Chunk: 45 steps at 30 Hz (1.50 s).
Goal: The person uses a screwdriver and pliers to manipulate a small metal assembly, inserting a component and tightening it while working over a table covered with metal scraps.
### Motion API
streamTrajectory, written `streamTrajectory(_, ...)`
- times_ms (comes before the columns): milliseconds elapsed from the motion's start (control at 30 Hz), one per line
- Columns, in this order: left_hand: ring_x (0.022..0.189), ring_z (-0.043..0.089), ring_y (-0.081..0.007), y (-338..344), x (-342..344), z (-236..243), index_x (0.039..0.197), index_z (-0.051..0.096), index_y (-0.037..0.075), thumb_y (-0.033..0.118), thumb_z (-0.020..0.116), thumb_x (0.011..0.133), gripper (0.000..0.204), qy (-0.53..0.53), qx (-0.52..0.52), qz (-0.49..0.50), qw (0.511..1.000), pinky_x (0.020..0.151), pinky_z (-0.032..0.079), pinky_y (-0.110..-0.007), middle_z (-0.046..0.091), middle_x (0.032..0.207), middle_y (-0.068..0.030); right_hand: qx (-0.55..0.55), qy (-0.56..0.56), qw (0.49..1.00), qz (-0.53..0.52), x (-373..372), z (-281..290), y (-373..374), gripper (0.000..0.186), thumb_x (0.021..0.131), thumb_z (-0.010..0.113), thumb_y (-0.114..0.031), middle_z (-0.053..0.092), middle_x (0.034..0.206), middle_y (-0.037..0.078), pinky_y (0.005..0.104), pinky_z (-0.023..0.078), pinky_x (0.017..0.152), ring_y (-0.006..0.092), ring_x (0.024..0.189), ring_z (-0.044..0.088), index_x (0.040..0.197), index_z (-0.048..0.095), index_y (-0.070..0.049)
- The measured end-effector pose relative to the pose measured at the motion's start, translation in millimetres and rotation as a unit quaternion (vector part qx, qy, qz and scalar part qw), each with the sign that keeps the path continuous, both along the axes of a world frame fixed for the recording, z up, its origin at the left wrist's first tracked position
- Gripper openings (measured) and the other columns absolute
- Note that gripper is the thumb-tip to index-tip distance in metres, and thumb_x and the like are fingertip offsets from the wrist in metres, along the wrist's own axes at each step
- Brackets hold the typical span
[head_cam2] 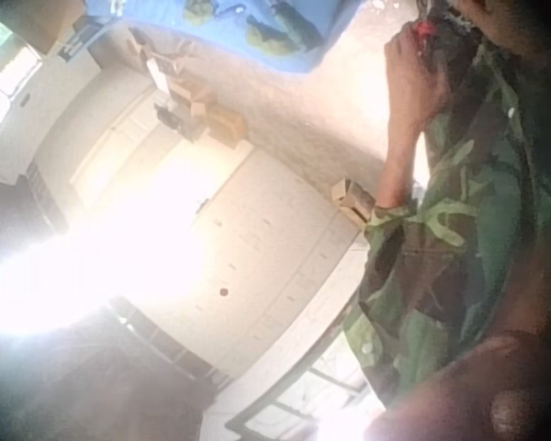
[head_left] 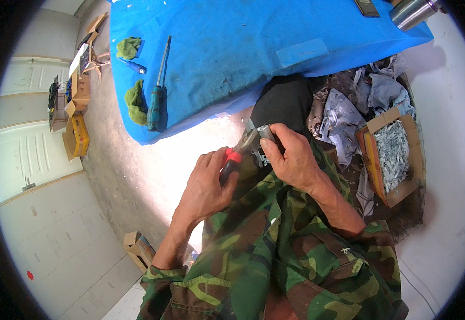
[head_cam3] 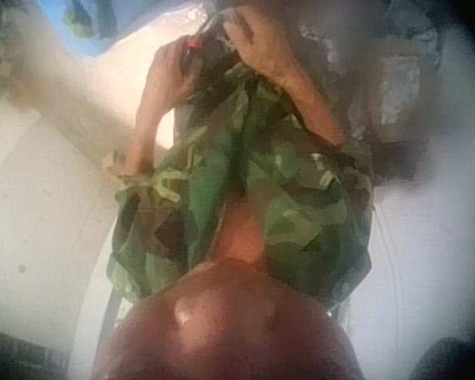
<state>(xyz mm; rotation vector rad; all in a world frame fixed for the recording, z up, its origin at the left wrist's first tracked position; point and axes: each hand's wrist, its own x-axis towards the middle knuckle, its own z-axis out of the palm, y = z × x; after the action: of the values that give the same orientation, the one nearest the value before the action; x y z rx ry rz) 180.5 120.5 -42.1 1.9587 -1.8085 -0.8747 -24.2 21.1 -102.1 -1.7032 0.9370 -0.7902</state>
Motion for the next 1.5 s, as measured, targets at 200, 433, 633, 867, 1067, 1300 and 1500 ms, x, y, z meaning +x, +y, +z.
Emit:
streamTrajectory(200,0.106,0.063,-0.0393,-0.7,-7.5,-3.1,0.131,0.058,-0.001,0.008,0.07,0.092,0.042,-0.033,0.026,0.032,0.999,0.093,0.052,-0.048,0.065,0.112,-0.0227,-0.063,0.01,0.998,-0.014,2.7,-3.7,-2.5,0.02,0.097,0.067,-0.015,0.067,0.088,0.022,0.0492,0.053,0.067,0.0447,0.078,0.067,0.104,0.059,0.001)
streamTrajectory(433,0.101,0.065,-0.0396,-2.9,-7.5,-3.6,0.129,0.059,0.001,0.004,0.069,0.091,0.039,-0.052,0.025,0.022,0.998,0.088,0.054,-0.048,0.066,0.11,-0.0225,-0.06,0.052,0.997,-0.024,-2.6,8.1,-10.8,0.022,0.093,0.076,-0.017,0.066,0.08,0.019,0.0458,0.051,0.061,0.0418,0.072,0.067,0.098,0.061,-0.001)
streamTrajectory(633,0.09,0.07,-0.0355,2.2,-4.2,-8.8,0.125,0.064,0.002,0.005,0.069,0.092,0.033,0.026,0.026,0.035,0.999,0.081,0.057,-0.043,0.07,0.106,-0.0221,0.028,-0.025,0.999,0.018,-12.5,2.5,-14.4,0.02,0.095,0.075,-0.016,0.061,0.071,0.013,0.0351,0.045,0.055,0.0197,0.061,0.059,0.092,0.063,0.0)
streamTrajectory(867,0.081,0.065,-0.0186,-3.3,4.8,9.8,0.118,0.069,0.002,0.016,0.065,0.098,0.024,0.137,0.144,0.031,0.979,0.076,0.053,-0.031,0.071,0.09,-0.0113,0.226,-0.166,0.957,0.074,-20.2,6.1,-12.9,0.018,0.101,0.07,-0.019,0.056,0.076,-0.008,0.0228,0.037,0.056,0.0011,0.066,0.045,0.098,0.069,-0.001)
streamTrajectory(1067,0.08,0.064,-0.0143,0.5,8.9,4.3,0.116,0.07,0.004,0.029,0.067,0.101,0.029,0.3,0.167,0.046,0.938,0.077,0.052,-0.03,0.073,0.093,-0.0041,0.3,-0.268,0.912,0.079,-17.8,6.4,-7.9,0.023,0.103,0.07,-0.022,0.061,0.083,-0.006,0.0212,0.04,0.062,0.0018,0.073,0.05,0.108,0.07,0.0)
streamTrajectory(1300,0.083,0.064,-0.0119,3.0,4.2,-3.8,0.115,0.068,0.005,0.032,0.066,0.103,0.029,0.459,0.227,0.063,0.857,0.075,0.052,-0.027,0.071,0.096,-0.0031,0.392,-0.398,0.828,0.045,-5.2,-7.7,4.7,0.025,0.104,0.067,-0.02,0.072,0.097,0.001,0.0203,0.048,0.074,0.0048,0.084,0.062,0.116,0.07,0.001)
streamTrajectory(1500,0.084,0.064,-0.0129,6.3,1.3,-13.3,0.117,0.067,0.003,0.031,0.067,0.102,0.032,0.524,0.243,0.076,0.813,0.075,0.053,-0.028,0.07,0.097,-0.0055,0.408,-0.425,0.804,0.082,-6.1,-7.6,0.8,0.026,0.104,0.066,-0.021,0.073,0.099,0.002,0.0209,0.05,0.074,0.0053,0.085,0.063,0.117,0.07,0.001)
